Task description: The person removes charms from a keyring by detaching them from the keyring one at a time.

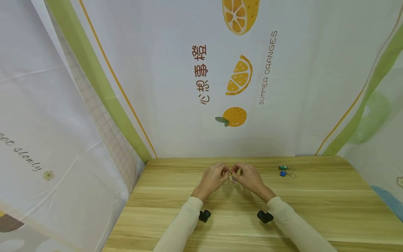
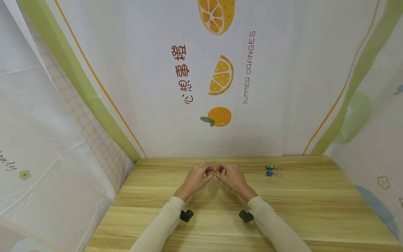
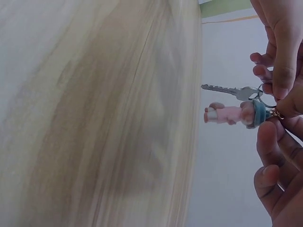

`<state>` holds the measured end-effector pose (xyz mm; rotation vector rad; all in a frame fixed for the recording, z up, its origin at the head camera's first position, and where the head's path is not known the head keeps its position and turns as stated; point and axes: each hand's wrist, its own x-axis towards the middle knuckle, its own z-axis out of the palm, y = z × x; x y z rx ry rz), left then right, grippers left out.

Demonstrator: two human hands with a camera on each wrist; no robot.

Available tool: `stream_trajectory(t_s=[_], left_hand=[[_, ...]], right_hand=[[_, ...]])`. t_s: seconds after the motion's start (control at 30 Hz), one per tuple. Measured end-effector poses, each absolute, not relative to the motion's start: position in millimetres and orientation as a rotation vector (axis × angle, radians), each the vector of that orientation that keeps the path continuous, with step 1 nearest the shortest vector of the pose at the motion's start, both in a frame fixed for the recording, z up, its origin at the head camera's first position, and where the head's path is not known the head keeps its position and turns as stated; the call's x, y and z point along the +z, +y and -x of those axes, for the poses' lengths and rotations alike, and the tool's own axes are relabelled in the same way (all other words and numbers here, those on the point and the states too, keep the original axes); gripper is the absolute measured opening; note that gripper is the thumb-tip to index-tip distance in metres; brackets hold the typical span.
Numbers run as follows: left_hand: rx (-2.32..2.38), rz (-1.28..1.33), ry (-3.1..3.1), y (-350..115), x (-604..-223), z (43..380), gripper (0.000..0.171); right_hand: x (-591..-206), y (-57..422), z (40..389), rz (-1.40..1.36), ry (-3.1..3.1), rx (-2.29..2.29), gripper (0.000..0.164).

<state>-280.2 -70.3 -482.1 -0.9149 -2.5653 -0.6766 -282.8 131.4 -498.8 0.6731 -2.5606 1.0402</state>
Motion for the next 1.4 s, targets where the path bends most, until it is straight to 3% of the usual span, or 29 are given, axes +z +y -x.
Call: stream_trajectory(t_s=[1.4], left_hand=[[-0.741, 0.885, -2.558, -68.2, -487.6, 283.0, 0.005]], right_hand=[[-498.2, 139.2, 282.1, -0.596, -2.599, 1.084, 0.004]])
